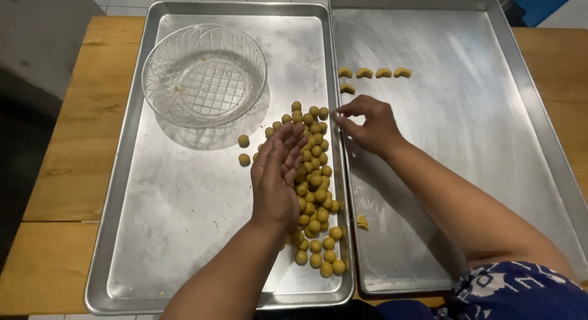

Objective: Shaping small pre-portioned dough balls into crescent shapes by rolling them between palms and placing them on a baking sheet.

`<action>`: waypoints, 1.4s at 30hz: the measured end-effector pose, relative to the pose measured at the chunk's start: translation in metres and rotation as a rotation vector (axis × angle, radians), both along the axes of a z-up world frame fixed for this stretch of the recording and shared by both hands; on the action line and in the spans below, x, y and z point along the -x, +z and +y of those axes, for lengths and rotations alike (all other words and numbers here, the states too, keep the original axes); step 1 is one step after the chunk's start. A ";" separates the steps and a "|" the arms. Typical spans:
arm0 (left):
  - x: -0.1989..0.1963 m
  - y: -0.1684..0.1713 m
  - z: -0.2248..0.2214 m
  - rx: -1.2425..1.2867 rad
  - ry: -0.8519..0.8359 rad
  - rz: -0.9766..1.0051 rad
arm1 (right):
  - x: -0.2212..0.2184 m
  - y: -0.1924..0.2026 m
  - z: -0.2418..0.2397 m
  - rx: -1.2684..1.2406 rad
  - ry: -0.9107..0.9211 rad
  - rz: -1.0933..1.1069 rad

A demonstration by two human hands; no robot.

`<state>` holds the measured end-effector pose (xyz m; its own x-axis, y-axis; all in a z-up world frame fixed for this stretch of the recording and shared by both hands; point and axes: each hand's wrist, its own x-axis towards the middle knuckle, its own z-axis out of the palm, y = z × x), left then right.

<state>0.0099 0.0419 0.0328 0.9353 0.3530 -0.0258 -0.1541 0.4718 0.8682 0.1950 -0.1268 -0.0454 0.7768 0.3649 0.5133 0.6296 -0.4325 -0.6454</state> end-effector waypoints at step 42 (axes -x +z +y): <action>0.009 -0.013 -0.033 0.928 -0.561 -0.093 | 0.145 0.041 0.042 0.289 0.293 -0.329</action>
<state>0.0013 0.0086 0.0196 0.9692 -0.2457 0.0174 0.2413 0.9612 0.1335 0.0501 -0.0850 -0.0047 0.4351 0.7055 0.5594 0.9004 -0.3385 -0.2734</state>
